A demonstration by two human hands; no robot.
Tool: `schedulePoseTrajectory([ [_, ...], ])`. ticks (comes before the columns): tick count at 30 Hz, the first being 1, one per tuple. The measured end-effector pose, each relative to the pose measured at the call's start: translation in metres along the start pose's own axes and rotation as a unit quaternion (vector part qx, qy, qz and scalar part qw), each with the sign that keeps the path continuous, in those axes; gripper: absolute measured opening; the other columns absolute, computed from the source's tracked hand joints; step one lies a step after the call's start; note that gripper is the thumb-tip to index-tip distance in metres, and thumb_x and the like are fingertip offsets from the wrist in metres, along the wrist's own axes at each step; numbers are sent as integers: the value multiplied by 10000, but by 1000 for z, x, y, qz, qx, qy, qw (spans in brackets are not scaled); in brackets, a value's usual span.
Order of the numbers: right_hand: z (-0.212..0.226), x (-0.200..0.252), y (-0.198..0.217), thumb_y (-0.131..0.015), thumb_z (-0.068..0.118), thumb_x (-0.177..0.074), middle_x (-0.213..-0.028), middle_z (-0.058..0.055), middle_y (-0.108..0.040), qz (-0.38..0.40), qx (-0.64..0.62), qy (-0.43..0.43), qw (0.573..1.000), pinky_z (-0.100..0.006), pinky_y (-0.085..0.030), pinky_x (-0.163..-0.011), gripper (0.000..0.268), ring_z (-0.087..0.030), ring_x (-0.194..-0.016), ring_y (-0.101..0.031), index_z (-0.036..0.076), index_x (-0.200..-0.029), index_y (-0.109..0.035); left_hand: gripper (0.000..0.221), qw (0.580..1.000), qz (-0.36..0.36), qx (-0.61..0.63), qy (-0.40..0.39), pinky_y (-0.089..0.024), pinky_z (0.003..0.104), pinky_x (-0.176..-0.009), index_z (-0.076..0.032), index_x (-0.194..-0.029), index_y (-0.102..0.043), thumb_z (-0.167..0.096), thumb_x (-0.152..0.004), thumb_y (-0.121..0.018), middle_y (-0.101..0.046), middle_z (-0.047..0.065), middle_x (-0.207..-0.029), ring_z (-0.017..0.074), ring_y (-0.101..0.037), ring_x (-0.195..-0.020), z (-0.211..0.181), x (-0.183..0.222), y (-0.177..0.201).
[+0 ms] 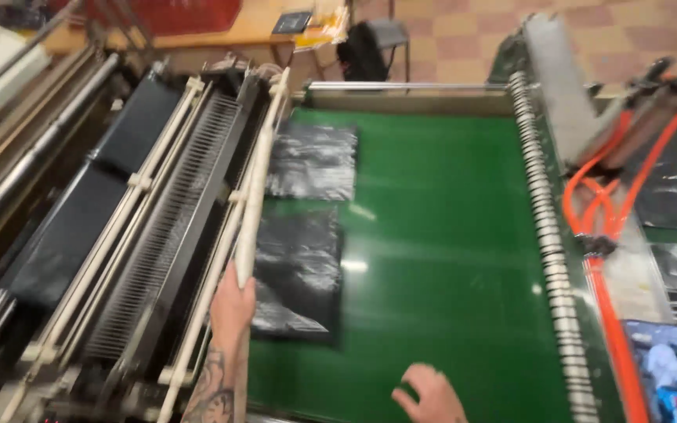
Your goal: The person uses a cylindrical roller to smooth out black plastic sheets on a conveyor belt. They repeatedly roll over the sheets to remove wrinkles and then move them along the belt. A smartphone is briefly used while continuing the task.
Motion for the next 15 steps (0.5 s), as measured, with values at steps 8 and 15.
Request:
schedulePoseTrajectory([
  [8,24,-1,55,-731,438,-947,-834,-12,-673,14,-72,-12,997,-400,-494,-662,317,-221,-742,-649,135,-866,-680,505,985,146,53,-70,-496,542,-889,-168,-1361,-554,-310,-878,-595,-709,195,-1167,462,-653,-1064,-175,-6,-172],
  [15,19,-8,63,-679,357,-972,-909,-24,-635,10,-119,-110,987,-382,-511,-651,240,-221,-775,-651,127,-911,-653,670,916,334,180,-127,-357,386,-1155,-94,-1491,-479,-390,-899,-584,-569,142,-1479,295,-526,-1372,-278,53,-299],
])
Point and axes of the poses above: each hand's wrist, its own x-axis away from the middle knuckle, its own y-axis out of the back of the hand, z = x × y, the point moved 2 cm from there along -x, towards the middle knuckle
